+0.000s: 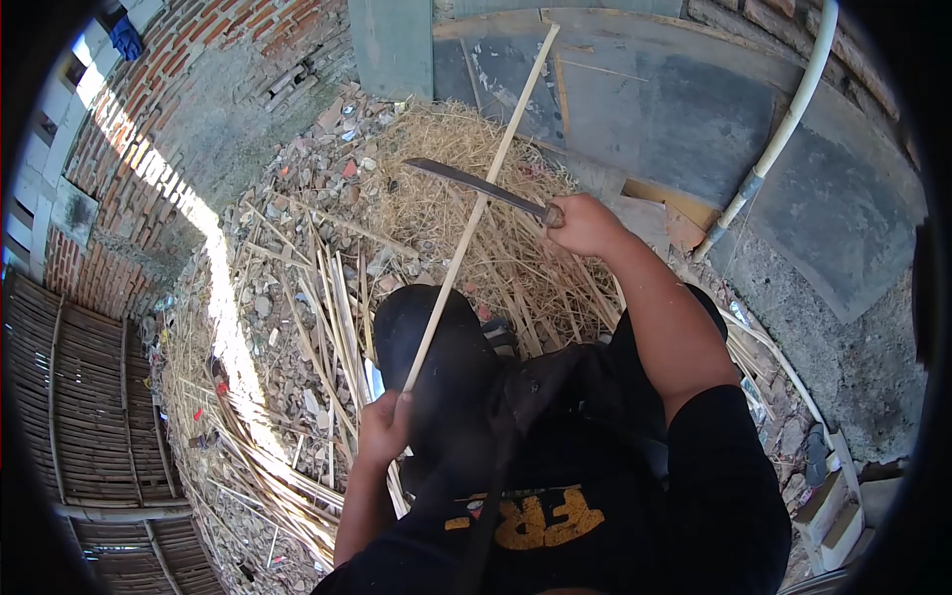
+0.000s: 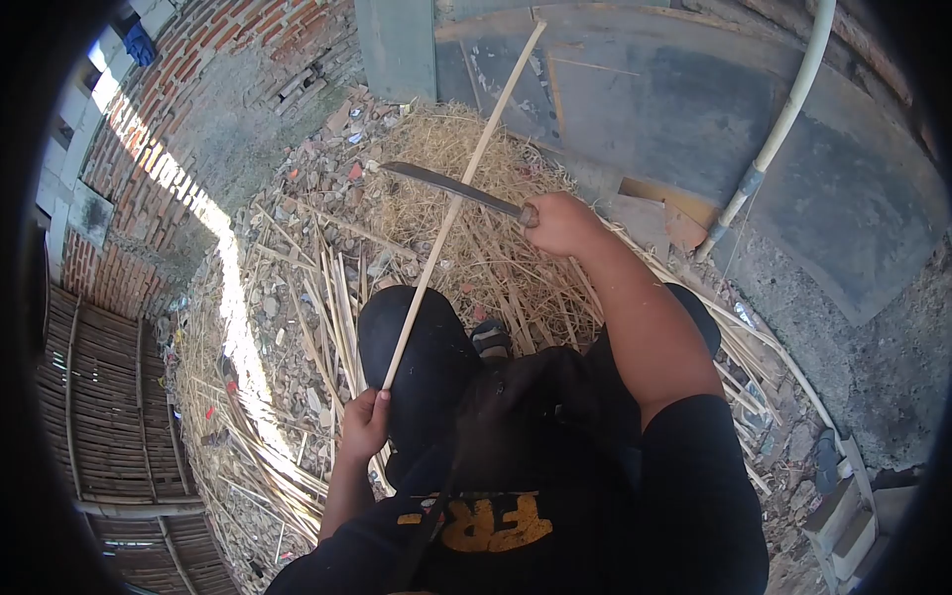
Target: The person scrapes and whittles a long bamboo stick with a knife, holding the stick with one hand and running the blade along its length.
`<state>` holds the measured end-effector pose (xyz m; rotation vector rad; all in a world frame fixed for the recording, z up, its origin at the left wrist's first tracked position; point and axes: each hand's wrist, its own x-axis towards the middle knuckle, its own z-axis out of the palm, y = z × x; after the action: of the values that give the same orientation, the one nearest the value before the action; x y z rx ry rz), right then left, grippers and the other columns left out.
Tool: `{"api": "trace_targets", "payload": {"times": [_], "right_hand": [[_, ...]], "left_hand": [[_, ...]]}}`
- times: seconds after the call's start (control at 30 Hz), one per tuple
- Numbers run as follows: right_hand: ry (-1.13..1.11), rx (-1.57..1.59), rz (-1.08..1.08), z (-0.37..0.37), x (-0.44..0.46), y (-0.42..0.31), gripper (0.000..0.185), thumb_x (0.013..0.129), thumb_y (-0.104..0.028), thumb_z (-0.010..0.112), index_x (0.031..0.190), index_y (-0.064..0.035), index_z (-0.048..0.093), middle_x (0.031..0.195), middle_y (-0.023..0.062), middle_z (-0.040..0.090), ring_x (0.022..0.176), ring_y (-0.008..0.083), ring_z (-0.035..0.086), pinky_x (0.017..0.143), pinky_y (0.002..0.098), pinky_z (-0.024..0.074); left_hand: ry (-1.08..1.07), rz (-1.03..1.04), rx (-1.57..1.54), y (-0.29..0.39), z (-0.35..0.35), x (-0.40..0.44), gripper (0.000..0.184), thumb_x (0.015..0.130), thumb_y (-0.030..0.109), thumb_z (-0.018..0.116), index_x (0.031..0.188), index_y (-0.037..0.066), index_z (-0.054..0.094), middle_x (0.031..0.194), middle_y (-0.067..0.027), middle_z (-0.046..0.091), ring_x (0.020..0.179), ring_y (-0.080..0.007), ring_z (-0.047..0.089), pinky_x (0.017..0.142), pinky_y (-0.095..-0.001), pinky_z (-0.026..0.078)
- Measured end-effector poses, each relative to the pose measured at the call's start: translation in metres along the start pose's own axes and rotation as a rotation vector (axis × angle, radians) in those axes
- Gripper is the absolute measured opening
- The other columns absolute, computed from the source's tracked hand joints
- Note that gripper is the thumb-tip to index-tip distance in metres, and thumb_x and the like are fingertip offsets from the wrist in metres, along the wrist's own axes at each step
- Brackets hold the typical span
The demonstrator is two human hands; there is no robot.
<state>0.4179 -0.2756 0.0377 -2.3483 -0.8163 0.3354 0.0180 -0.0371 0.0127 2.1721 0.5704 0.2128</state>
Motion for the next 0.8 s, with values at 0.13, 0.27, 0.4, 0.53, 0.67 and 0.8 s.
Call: {"api": "trace_targets", "payload": {"times": [0.13,0.27,0.4,0.53,0.67,0.8], "right_hand": [[-0.07,-0.191,-0.118,0.001,-0.028,-0.04,0.023,0.079,-0.021,0.073,0.099,-0.0098,0.072,0.086,0.0164,0.072,0.087,0.0385,0.071,0.077,0.0507,0.0557],[-0.21,-0.292,-0.229,0.009,-0.035,-0.05,0.022,0.078,-0.022,0.075,0.095,-0.0078,0.071,0.083,0.0153,0.071,0.088,0.038,0.07,0.076,0.0495,0.0545],[-0.207,0.05,-0.039,0.014,0.004,-0.011,0.026,0.077,-0.025,0.076,0.092,-0.0039,0.072,0.082,0.0176,0.071,0.082,0.0322,0.071,0.075,0.0443,0.0536],[-0.172,-0.038,-0.043,0.019,0.003,-0.012,0.024,0.077,-0.025,0.075,0.092,-0.0064,0.072,0.088,0.0177,0.073,0.086,0.0343,0.071,0.077,0.0463,0.0549],[-0.22,-0.219,-0.149,0.021,-0.024,-0.045,0.023,0.076,-0.025,0.074,0.092,-0.0089,0.073,0.092,0.0173,0.073,0.092,0.0374,0.071,0.08,0.0485,0.0559],[-0.26,-0.109,-0.106,0.017,-0.006,-0.022,0.025,0.074,-0.023,0.073,0.092,-0.006,0.071,0.088,0.0162,0.071,0.087,0.0366,0.07,0.079,0.0469,0.0549]], "left_hand": [[0.038,0.036,0.1,0.003,0.005,-0.001,0.045,0.109,0.031,0.057,0.075,0.002,0.054,0.058,-0.005,0.05,0.057,-0.011,0.045,0.053,-0.0348,0.038],[0.026,0.014,0.213,0.01,0.002,0.001,0.036,0.106,0.027,0.059,0.081,0.001,0.059,0.062,-0.0177,0.057,0.057,-0.0304,0.058,0.055,-0.0416,0.045],[0.04,0.006,0.25,0.003,0.003,-0.002,0.03,0.104,0.025,0.06,0.086,0.001,0.062,0.066,-0.0255,0.06,0.063,-0.0468,0.063,0.056,-0.0474,0.048],[0.014,0.015,0.252,0.002,-0.003,0.0,0.03,0.103,0.025,0.061,0.086,0.001,0.061,0.065,-0.025,0.06,0.062,-0.0467,0.063,0.056,-0.0482,0.048],[-0.005,0.011,0.235,0.008,-0.003,0.001,0.03,0.103,0.025,0.062,0.084,0.002,0.06,0.064,-0.0248,0.059,0.063,-0.0475,0.063,0.056,-0.049,0.048],[0.036,0.053,0.304,0.002,0.002,0.0,0.031,0.102,0.024,0.064,0.082,0.002,0.058,0.063,-0.0244,0.059,0.063,-0.0471,0.063,0.055,-0.0487,0.048]]}}
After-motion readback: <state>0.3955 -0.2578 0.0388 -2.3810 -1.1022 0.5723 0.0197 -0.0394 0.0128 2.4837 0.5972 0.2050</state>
